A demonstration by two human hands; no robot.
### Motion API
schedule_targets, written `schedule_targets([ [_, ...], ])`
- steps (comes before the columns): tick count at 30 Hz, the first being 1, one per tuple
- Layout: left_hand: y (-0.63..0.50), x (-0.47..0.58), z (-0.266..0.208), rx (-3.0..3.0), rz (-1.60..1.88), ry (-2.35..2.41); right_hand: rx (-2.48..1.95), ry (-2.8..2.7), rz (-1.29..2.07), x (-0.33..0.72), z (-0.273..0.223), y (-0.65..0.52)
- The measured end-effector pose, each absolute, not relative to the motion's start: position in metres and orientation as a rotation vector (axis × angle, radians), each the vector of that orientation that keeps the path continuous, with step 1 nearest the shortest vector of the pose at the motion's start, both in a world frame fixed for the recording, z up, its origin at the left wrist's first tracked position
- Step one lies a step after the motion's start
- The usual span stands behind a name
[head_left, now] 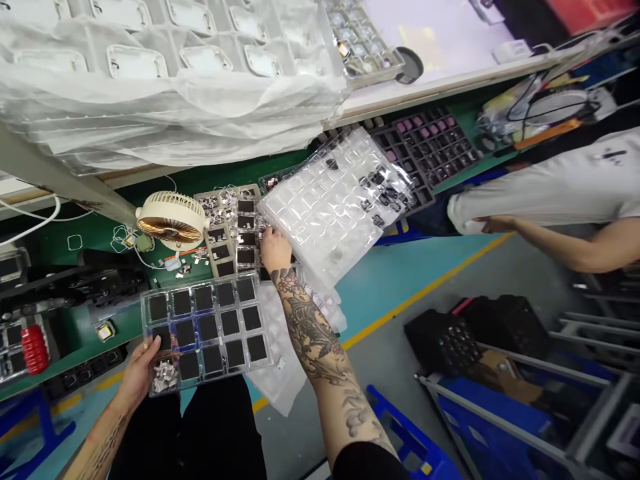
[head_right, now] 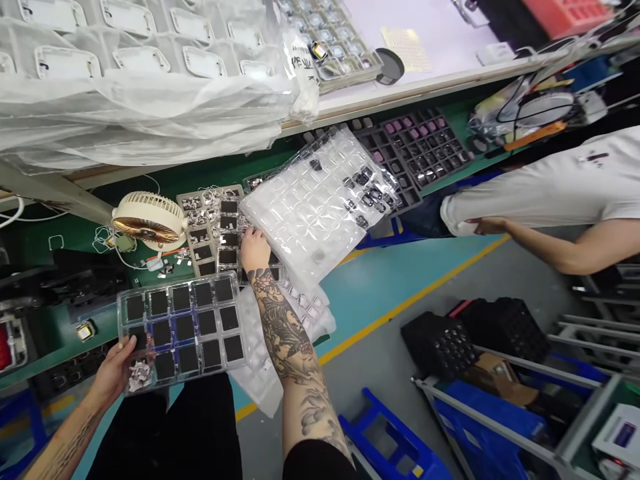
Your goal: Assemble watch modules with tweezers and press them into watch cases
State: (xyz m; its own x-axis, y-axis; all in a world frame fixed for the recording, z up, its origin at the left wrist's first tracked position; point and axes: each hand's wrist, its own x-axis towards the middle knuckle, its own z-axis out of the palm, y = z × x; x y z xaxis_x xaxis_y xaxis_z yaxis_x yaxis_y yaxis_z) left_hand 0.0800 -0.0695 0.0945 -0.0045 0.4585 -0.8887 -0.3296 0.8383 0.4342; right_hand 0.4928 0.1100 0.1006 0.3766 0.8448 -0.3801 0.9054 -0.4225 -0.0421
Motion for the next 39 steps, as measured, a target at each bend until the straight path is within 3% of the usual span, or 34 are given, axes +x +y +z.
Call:
schedule_targets([
  [15, -0.055, 0.096, 0.080, -0.033, 0.824, 1.697, 2.580, 1.578, -0.636, 0.500, 0.092, 0.106],
  [39, -0.043, 0.131, 0.093, -0.083, 0.843, 1.627, 2.602, 1.743, -0.730, 0.514, 0.084, 0.098],
])
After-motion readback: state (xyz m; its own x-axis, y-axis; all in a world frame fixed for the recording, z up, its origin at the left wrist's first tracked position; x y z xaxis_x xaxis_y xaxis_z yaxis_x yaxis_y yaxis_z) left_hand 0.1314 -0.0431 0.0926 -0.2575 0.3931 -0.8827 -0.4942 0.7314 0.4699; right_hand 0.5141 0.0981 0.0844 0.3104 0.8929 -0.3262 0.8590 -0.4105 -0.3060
